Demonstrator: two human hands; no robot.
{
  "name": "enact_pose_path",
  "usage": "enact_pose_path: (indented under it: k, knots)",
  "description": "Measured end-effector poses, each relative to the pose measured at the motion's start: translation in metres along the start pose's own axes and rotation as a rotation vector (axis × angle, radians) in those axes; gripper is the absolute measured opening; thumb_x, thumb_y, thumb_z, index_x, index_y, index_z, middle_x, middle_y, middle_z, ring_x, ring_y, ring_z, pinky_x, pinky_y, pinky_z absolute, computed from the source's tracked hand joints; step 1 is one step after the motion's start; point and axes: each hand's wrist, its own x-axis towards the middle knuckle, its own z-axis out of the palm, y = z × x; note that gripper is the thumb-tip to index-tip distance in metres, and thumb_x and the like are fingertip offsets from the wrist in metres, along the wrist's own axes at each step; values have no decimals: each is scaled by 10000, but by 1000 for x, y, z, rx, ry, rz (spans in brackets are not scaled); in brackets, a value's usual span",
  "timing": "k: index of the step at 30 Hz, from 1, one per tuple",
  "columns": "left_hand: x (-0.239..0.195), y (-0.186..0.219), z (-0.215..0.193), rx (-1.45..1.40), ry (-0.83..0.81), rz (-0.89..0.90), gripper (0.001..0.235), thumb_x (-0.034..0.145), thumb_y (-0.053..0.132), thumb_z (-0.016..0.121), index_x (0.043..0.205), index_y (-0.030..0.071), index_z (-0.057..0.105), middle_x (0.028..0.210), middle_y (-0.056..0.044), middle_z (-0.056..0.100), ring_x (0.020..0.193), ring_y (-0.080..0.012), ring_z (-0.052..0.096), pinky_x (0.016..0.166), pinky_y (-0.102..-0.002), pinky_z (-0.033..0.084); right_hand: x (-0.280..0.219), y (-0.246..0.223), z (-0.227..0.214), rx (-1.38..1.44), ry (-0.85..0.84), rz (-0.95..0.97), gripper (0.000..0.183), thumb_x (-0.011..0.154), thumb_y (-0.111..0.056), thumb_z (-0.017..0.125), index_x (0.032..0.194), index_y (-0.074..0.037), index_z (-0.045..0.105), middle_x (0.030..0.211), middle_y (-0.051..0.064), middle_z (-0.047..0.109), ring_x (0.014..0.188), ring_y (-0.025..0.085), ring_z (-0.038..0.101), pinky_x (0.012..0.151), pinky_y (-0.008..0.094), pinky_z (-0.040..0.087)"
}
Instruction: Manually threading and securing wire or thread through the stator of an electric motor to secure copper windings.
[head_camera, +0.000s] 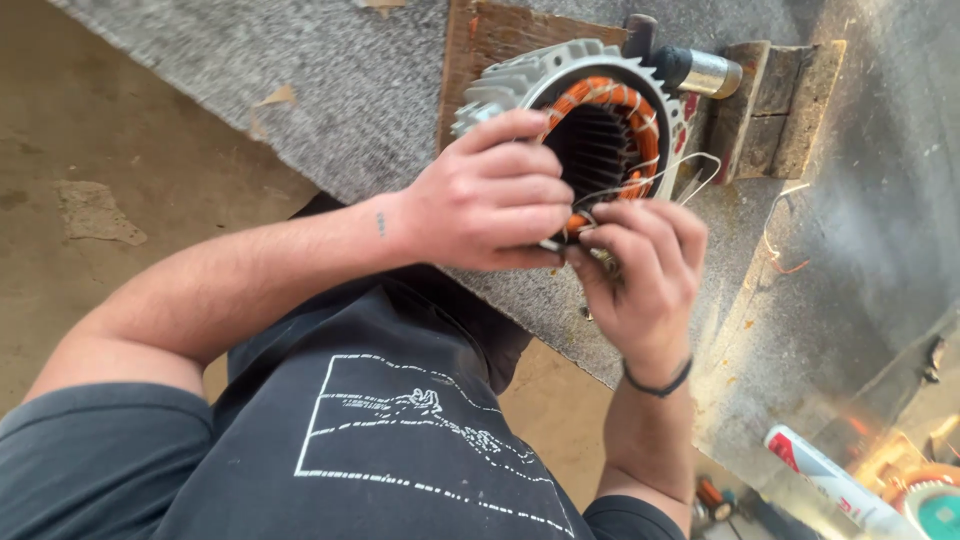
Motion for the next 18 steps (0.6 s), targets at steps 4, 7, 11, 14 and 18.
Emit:
enact_pose_path:
  k: [4,7,11,14,18]
  knots:
    - [2,-7,-2,-51,6,-7,277,1034,348,734,1048,83,655,1142,-42,689,1122,-226,650,1191,-478,409,-23,3,18,-22,118,74,296,877,-115,881,1088,-49,683,1181,105,710,1142,336,622,1028,434,520]
    - [0,-15,-1,-57,-3,18,191,1071,287,696,1072,99,667,1183,-42,697,1122,-207,658,1175,-432,419,-46,0,28,-10,226,115,248,846,-73,874,1011,-73,689,1127,134,692,1060,342,653,931,455,568]
    - [4,-27,2,-71,39,54,60,1040,155,641,1030,108,677,1148,-29,717,1077,-160,666,1153,-350,410,-56,-9,35,170,351,215,233,844,-162,829,965,-95,642,1046,77,654,936,266,622,799,432,592]
    - [5,-37,9,-71,93,83,74,992,127,598,1000,128,672,1068,-14,725,1029,-131,667,1136,-317,393,-46,-18,34,199,300,248,238,856,-198,835,956,-119,634,980,43,627,884,230,614,765,400,579]
    - [-4,-41,16,-105,130,112,107,955,56,554,955,107,648,1033,-14,720,1094,-136,657,1210,-329,345,-24,-18,19,186,186,303,154,893,-263,736,968,-159,651,944,7,598,879,214,637,812,435,599]
